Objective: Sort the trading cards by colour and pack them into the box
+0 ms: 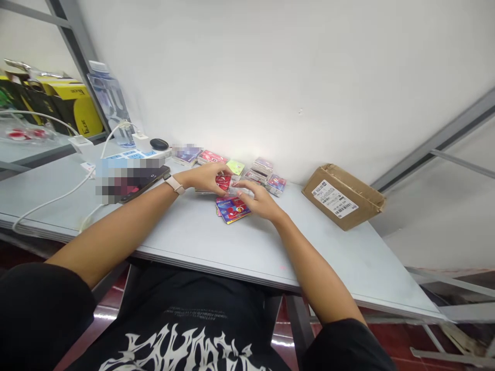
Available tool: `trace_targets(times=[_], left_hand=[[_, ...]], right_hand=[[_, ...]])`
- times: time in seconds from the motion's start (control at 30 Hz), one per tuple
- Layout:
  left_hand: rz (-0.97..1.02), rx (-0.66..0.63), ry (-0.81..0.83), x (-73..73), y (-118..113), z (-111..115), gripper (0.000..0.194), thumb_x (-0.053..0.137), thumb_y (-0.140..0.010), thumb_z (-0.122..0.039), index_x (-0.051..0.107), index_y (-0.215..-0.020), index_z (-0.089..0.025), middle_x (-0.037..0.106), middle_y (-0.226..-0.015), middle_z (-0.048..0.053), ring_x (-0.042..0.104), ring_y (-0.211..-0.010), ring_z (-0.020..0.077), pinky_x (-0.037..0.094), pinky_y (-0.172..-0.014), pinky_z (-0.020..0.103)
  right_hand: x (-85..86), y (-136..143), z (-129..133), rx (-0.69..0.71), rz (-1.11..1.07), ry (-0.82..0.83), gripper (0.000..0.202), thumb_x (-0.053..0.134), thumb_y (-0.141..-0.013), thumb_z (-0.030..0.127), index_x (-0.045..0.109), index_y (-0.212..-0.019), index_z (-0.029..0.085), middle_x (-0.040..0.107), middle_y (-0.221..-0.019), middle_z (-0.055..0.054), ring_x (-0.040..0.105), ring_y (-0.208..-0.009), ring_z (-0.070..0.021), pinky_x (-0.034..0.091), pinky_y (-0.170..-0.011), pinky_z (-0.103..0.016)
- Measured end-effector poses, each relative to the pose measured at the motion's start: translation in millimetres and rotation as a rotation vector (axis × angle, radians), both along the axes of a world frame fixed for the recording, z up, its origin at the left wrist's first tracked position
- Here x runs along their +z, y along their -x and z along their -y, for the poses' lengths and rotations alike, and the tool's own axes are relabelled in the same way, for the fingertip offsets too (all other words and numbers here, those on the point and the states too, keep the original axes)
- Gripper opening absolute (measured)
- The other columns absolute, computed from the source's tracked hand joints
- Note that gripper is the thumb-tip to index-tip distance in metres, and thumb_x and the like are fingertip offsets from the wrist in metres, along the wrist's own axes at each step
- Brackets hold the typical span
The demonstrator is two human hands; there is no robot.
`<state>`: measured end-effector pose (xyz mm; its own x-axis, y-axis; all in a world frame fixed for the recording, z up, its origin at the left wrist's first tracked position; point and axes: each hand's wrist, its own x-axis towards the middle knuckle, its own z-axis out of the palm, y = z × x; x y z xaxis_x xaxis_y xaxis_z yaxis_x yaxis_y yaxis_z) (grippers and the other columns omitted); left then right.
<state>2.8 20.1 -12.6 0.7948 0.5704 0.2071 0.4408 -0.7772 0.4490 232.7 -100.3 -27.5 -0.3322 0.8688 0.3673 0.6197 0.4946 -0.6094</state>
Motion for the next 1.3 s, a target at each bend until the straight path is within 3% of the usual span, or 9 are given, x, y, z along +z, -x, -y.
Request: trace_targets(times=[0.23,0.33,0.43,0.53,0.73,1.03,1.3], left_hand=[[-0.023,0.032,0.004,-1.4,3.4,-6.5,0.083,0.083,-0.065,-0.061,0.066,-0.132,-0.016,0.069,-0.140,0.016,0.065,-0.127,0.0339,0.052,-0.107,0.040],[-0.025,0.035,0.003,-3.2,5.3,-10.6,0.081,0.082,-0.066,-0.062,0.066,-0.131,-0.019,0.070,-0.138,0.015,0.066,-0.125,0.0334,0.052,-0.106,0.040],[-0.029,0.039,0.008,-4.1,7.0,-13.3,0.081,0.080,-0.065,-0.065,0.066,-0.130,-0.019,0.069,-0.139,0.015,0.066,-0.124,0.0332,0.052,-0.105,0.040],[-0.039,0.055,0.011,-3.9,8.0,-14.2,0.083,0.080,-0.064,-0.068,0.066,-0.129,-0.017,0.069,-0.138,0.016,0.065,-0.123,0.0339,0.052,-0.105,0.041],[-0.031,0.055,0.017,-3.5,9.0,-13.4,0.084,0.079,-0.065,-0.068,0.066,-0.131,-0.017,0.069,-0.139,0.016,0.065,-0.123,0.0346,0.052,-0.104,0.041],[-0.040,0.075,0.029,-2.7,9.4,-13.1,0.092,0.080,-0.063,-0.072,0.065,-0.134,-0.015,0.068,-0.141,0.017,0.065,-0.127,0.0349,0.051,-0.107,0.040],[-0.036,0.062,0.019,-3.2,9.8,-14.4,0.084,0.079,-0.064,-0.068,0.066,-0.130,-0.017,0.069,-0.138,0.016,0.065,-0.124,0.0348,0.052,-0.104,0.041]], right_hand=[[14.5,-28.0,-2.4,-0.115,0.090,0.001,0.030,0.072,-0.093,0.055,0.077,-0.092,0.026,0.082,-0.100,-0.006,0.075,-0.100,-0.0307,0.059,-0.097,-0.051],[17.3,-40.4,-2.7,-0.037,0.158,0.125,0.031,0.080,-0.086,0.055,0.081,-0.100,0.028,0.083,-0.111,-0.006,0.075,-0.111,-0.0322,0.059,-0.103,-0.052],[15.9,-44.7,-2.8,0.049,0.212,0.240,0.048,0.090,-0.076,0.053,0.081,-0.119,0.034,0.078,-0.137,-0.004,0.069,-0.131,-0.0355,0.055,-0.113,-0.056],[13.0,-43.7,-3.4,0.083,0.256,0.291,0.063,0.094,-0.073,0.049,0.077,-0.132,0.037,0.072,-0.148,-0.003,0.064,-0.140,-0.0368,0.050,-0.119,-0.059],[11.6,-42.6,-3.9,0.053,0.266,0.244,0.059,0.095,-0.072,0.042,0.079,-0.128,0.035,0.076,-0.139,-0.004,0.068,-0.133,-0.0355,0.053,-0.116,-0.059],[19.1,-43.6,0.3,0.025,0.254,0.227,0.056,0.093,-0.073,0.050,0.081,-0.125,0.032,0.077,-0.135,-0.006,0.070,-0.128,-0.0341,0.055,-0.114,-0.055],[37.5,-52.3,9.9,0.100,0.022,0.333,0.063,0.096,-0.069,0.056,0.080,-0.123,0.026,0.078,-0.130,-0.010,0.073,-0.123,-0.0350,0.058,-0.112,-0.056]])
